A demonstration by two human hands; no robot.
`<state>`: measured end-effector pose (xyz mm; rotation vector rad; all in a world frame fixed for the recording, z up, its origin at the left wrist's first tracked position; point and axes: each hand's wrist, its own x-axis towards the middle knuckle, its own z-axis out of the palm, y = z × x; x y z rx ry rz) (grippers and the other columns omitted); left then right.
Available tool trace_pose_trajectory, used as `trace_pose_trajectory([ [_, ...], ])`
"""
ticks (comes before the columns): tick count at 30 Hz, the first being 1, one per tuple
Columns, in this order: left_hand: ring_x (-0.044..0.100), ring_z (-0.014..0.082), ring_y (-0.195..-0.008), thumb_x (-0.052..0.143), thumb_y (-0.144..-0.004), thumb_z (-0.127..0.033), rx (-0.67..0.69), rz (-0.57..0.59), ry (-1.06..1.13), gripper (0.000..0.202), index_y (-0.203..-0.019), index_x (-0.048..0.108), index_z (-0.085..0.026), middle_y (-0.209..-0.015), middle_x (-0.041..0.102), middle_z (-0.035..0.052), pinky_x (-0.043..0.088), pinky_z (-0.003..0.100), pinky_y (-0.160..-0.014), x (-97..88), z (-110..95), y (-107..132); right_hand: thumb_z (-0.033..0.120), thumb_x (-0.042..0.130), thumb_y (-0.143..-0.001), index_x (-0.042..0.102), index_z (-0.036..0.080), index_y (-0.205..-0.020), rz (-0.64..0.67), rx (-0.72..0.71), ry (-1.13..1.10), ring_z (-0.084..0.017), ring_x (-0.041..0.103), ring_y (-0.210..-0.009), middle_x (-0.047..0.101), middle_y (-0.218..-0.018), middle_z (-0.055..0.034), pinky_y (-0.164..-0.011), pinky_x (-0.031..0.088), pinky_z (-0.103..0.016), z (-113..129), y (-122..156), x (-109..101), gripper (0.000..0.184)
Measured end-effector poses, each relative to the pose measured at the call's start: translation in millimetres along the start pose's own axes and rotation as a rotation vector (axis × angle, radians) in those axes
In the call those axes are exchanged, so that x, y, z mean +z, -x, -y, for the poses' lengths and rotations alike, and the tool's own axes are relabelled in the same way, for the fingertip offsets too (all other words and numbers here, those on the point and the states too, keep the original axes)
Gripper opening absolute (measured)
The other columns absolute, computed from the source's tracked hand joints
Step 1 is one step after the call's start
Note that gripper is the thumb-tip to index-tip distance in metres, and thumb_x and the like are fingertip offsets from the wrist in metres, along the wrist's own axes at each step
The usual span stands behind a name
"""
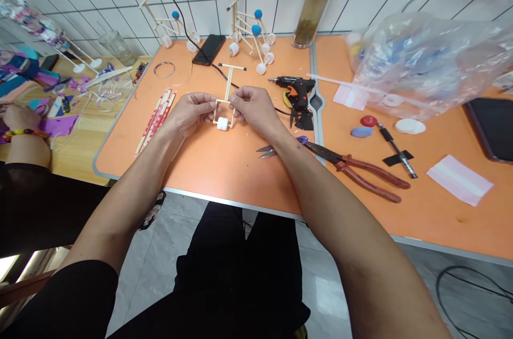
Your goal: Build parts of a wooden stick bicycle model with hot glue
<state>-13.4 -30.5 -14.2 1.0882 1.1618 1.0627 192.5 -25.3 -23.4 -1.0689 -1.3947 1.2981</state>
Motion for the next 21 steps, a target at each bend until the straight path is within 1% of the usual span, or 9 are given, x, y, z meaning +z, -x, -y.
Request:
trace_pose_trajectory([
  [4,0.062,0.007,-0.053,0.091,-0.082,-0.01,0.002,-0.002,0.002,0.014,-0.085,0.077,-0.013,-0.075,0.08,0.0032,0.053,0.021,-0.059,0.0,1.2,-0.7,0.032,0.092,-0.096,0.072,0.021,-0.082,-0.013,-0.005,0.02,-0.009,0.061,-0.058,0.077,-0.079,-0.0013,-0.053,0.054,-0.019,-0.2,0.5,0.4,0.027],
  [8,0.063,0.0071,-0.053,0.093,-0.08,-0.011,-0.002,-0.002,0.0,0.017,-0.086,0.077,-0.014,-0.075,0.08,0.003,0.054,0.021,-0.059,-0.8,2.1,-1.7,0.029,0.092,-0.094,0.072,0.022,-0.082,-0.018,-0.006,0.038,-0.01,0.06,-0.059,0.077,-0.078,-0.001,-0.053,0.053,-0.019,0.8,0.9,1.4,0.025],
  [13,0.063,0.007,-0.053,0.091,-0.082,-0.01,0.006,0.003,0.004,0.015,-0.086,0.078,-0.013,-0.074,0.079,0.0025,0.053,0.021,-0.058,-0.7,1.8,-1.4,0.021,0.088,-0.095,0.072,0.021,-0.081,-0.029,-0.006,0.04,-0.009,0.06,-0.057,0.075,-0.075,-0.0007,-0.053,0.052,-0.02,0.3,0.6,2.0,0.021],
  [18,0.063,0.0068,-0.052,0.093,-0.082,-0.011,-0.003,-0.004,-0.004,0.016,-0.086,0.077,-0.013,-0.074,0.079,0.0025,0.053,0.021,-0.059,0.5,0.7,-0.3,0.024,0.092,-0.093,0.071,0.021,-0.081,-0.032,-0.005,0.047,-0.01,0.059,-0.057,0.073,-0.073,0.0003,-0.053,0.051,-0.02,0.4,0.4,2.1,0.024],
  [21,0.063,0.007,-0.053,0.093,-0.081,-0.011,-0.002,-0.003,-0.006,0.017,-0.086,0.077,-0.013,-0.075,0.079,0.0026,0.054,0.021,-0.06,0.4,0.9,-0.4,0.022,0.094,-0.092,0.07,0.021,-0.081,-0.03,0.002,0.043,-0.01,0.06,-0.057,0.073,-0.075,-0.0002,-0.054,0.051,-0.021,1.0,0.4,2.3,0.026],
])
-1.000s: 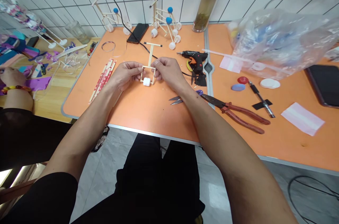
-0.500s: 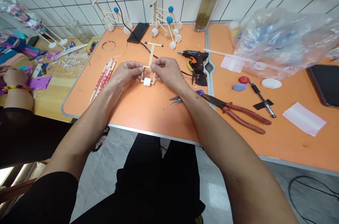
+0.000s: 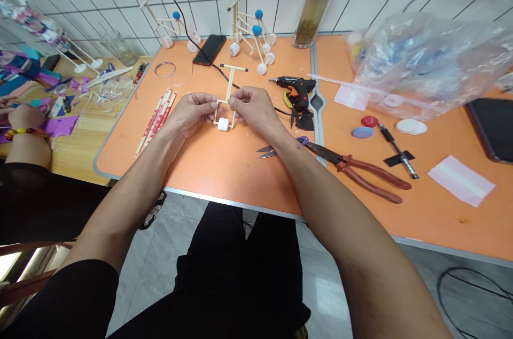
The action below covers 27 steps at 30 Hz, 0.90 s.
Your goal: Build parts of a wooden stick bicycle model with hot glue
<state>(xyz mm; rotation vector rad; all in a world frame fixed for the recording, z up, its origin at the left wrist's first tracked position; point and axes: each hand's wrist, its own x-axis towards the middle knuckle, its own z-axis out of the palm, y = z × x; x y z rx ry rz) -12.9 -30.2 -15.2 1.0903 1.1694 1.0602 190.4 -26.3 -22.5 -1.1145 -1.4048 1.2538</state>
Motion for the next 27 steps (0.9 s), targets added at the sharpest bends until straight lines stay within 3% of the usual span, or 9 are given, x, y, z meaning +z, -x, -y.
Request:
trace_pose_trajectory([
  [27,0.064,0.0075,-0.054,0.091,-0.08,-0.011,0.005,0.005,-0.003,0.016,-0.085,0.076,-0.013,-0.074,0.079,0.0023,0.054,0.021,-0.06,-0.9,1.3,-0.8,0.022,0.089,-0.094,0.071,0.021,-0.081,-0.002,-0.014,0.024,-0.01,0.059,-0.056,0.072,-0.071,0.0,-0.053,0.051,-0.021,-1.4,-1.2,1.2,0.022],
])
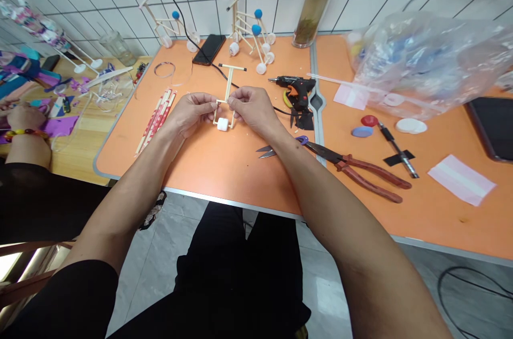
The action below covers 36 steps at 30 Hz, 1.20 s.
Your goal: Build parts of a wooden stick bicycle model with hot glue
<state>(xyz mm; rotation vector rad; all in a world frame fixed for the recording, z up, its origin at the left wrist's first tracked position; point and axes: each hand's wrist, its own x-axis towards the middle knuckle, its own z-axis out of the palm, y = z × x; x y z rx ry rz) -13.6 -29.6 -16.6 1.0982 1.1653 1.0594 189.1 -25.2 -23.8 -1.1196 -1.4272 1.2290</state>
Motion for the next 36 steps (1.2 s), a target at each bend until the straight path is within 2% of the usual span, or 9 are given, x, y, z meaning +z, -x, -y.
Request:
trace_pose_trajectory([
  [10,0.061,0.007,-0.052,0.087,-0.085,-0.015,0.01,0.016,-0.01,0.012,-0.082,0.077,-0.013,-0.074,0.078,0.0029,0.052,0.021,-0.058,0.9,-1.9,2.2,0.036,0.092,-0.094,0.07,0.022,-0.084,0.021,0.012,0.043,-0.012,0.061,-0.062,0.074,-0.078,-0.0015,-0.057,0.053,-0.024,2.0,1.4,-1.6,0.028],
  [17,0.061,0.0069,-0.055,0.085,-0.089,-0.018,0.021,0.021,-0.032,0.012,-0.081,0.077,-0.014,-0.074,0.077,0.0027,0.05,0.02,-0.057,-1.6,1.3,-0.6,0.023,0.083,-0.098,0.07,0.021,-0.085,0.013,0.024,0.066,-0.012,0.062,-0.062,0.075,-0.081,-0.0022,-0.059,0.052,-0.025,2.5,1.7,-1.3,0.018],
  [24,0.059,0.0066,-0.054,0.087,-0.086,-0.018,-0.008,0.005,-0.083,0.014,-0.078,0.075,-0.014,-0.074,0.077,0.0036,0.046,0.02,-0.054,-1.6,-0.2,0.5,0.021,0.083,-0.096,0.071,0.022,-0.086,0.017,0.04,0.085,-0.014,0.062,-0.062,0.07,-0.072,-0.0006,-0.058,0.052,-0.026,3.8,2.0,-0.6,0.016],
  [30,0.057,0.0062,-0.051,0.087,-0.082,-0.016,-0.04,0.006,-0.114,0.016,-0.073,0.074,-0.014,-0.072,0.077,0.003,0.043,0.02,-0.049,-1.0,-3.7,2.8,0.017,0.08,-0.099,0.069,0.022,-0.083,0.006,0.055,0.094,-0.013,0.061,-0.059,0.067,-0.068,0.0004,-0.056,0.051,-0.025,1.5,0.7,-0.1,0.02],
  [36,0.053,0.0053,-0.048,0.081,-0.086,-0.015,-0.075,-0.008,-0.155,0.017,-0.07,0.074,-0.015,-0.072,0.076,0.0037,0.039,0.019,-0.045,-1.6,-4.1,2.3,0.015,0.07,-0.104,0.068,0.022,-0.085,-0.021,0.044,0.208,-0.014,0.063,-0.058,0.066,-0.065,0.0008,-0.056,0.049,-0.026,0.8,1.1,-3.2,0.021],
])
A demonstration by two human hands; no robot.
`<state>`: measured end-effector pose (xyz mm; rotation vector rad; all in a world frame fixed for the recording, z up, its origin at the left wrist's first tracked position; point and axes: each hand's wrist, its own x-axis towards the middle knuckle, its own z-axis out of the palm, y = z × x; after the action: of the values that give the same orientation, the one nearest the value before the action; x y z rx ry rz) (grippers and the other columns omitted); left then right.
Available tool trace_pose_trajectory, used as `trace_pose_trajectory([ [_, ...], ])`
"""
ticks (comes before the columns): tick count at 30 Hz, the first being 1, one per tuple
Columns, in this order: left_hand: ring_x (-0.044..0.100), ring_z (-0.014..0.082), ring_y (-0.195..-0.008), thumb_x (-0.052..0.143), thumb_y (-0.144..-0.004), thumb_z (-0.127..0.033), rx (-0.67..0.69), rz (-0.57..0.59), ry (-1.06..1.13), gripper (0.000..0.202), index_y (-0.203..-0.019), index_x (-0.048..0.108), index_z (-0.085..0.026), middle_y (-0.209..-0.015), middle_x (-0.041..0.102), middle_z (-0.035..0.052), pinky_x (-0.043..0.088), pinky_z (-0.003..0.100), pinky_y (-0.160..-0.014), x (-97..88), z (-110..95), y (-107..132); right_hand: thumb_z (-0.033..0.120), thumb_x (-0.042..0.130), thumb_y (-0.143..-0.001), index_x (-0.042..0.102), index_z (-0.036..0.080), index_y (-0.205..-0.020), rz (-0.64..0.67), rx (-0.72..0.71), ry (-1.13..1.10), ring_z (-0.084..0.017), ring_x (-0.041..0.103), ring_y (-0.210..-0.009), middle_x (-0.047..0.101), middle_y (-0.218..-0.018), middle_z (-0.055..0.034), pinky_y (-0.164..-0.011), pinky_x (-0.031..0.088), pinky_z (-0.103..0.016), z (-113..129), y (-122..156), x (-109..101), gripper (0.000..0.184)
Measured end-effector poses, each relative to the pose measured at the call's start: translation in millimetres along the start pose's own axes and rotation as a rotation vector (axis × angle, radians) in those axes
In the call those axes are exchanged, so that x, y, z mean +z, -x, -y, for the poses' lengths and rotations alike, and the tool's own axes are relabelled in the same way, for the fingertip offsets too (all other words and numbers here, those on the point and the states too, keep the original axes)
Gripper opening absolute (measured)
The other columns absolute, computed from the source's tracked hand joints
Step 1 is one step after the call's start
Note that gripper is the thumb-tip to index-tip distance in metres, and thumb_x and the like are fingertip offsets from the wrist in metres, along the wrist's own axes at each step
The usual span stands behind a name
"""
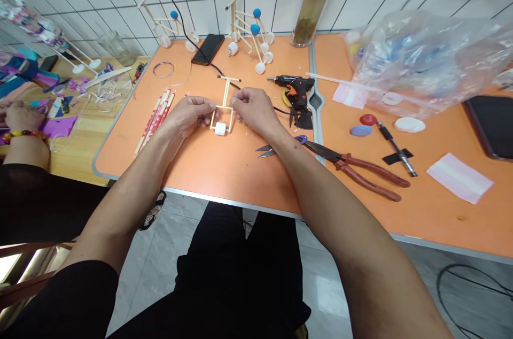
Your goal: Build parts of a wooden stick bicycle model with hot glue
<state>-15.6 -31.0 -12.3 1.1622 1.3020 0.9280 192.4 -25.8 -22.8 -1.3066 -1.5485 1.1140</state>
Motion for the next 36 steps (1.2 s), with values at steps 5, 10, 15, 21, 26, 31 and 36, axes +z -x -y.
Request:
trace_pose_trajectory([
  [5,0.051,0.0054,-0.047,0.078,-0.085,-0.015,0.001,0.01,0.004,0.019,-0.068,0.073,-0.015,-0.069,0.074,0.0034,0.038,0.02,-0.045,-0.8,0.7,-0.9,0.019,0.072,-0.104,0.069,0.022,-0.087,0.026,-0.007,0.061,-0.015,0.064,-0.06,0.067,-0.064,0.0004,-0.059,0.05,-0.027,1.6,3.0,-1.7,0.018],
  [10,0.052,0.0061,-0.046,0.08,-0.082,-0.015,0.009,0.017,0.0,0.016,-0.067,0.074,-0.015,-0.069,0.075,0.005,0.037,0.02,-0.043,-1.7,2.4,-1.5,0.021,0.081,-0.096,0.071,0.021,-0.087,0.079,-0.019,0.062,-0.016,0.067,-0.065,0.072,-0.076,-0.0019,-0.064,0.05,-0.03,1.3,4.3,-1.8,0.013],
  [15,0.052,0.0062,-0.047,0.08,-0.081,-0.017,-0.01,0.018,-0.038,0.016,-0.067,0.073,-0.016,-0.072,0.078,0.0072,0.038,0.02,-0.045,-2.2,3.4,-1.1,0.021,0.086,-0.085,0.076,0.021,-0.088,0.079,-0.046,0.12,-0.018,0.067,-0.072,0.076,-0.081,-0.0027,-0.069,0.051,-0.032,-4.7,1.2,0.4,0.01],
  [21,0.055,0.0089,-0.047,0.081,-0.079,-0.017,-0.037,0.01,-0.129,0.013,-0.067,0.076,-0.016,-0.063,0.072,0.0059,0.037,0.022,-0.044,-4.5,1.2,1.2,0.017,0.082,-0.082,0.077,0.021,-0.086,0.079,-0.047,0.172,-0.018,0.066,-0.073,0.075,-0.078,-0.0014,-0.072,0.049,-0.032,-3.7,1.6,1.0,0.008],
  [26,0.055,0.0102,-0.047,0.08,-0.085,-0.024,-0.028,0.043,-0.176,0.025,-0.062,0.072,-0.017,-0.06,0.07,0.0068,0.035,0.023,-0.043,-6.8,-1.7,4.2,0.014,0.081,-0.081,0.076,0.02,-0.087,0.1,-0.025,0.143,-0.017,0.064,-0.07,0.074,-0.076,-0.0015,-0.071,0.049,-0.032,-1.9,1.9,-0.3,0.01],
  [31,0.052,0.0094,-0.047,0.08,-0.085,-0.026,-0.008,0.04,-0.226,0.027,-0.061,0.073,-0.017,-0.063,0.072,0.0081,0.033,0.024,-0.043,-8.2,-5.9,8.9,0.019,0.083,-0.082,0.077,0.02,-0.089,0.085,-0.054,0.185,-0.019,0.065,-0.076,0.075,-0.079,-0.003,-0.069,0.049,-0.031,-2.5,0.1,-2.0,0.009],
  [36,0.047,0.0089,-0.045,0.079,-0.086,-0.023,0.018,0.058,-0.319,0.029,-0.058,0.072,-0.018,-0.055,0.066,0.0061,0.031,0.023,-0.044,-8.4,-10.0,15.0,0.015,0.081,-0.082,0.078,0.02,-0.09,0.107,-0.06,0.255,-0.019,0.066,-0.078,0.076,-0.083,-0.0037,-0.074,0.05,-0.033,0.2,-2.1,-4.9,0.01],
])
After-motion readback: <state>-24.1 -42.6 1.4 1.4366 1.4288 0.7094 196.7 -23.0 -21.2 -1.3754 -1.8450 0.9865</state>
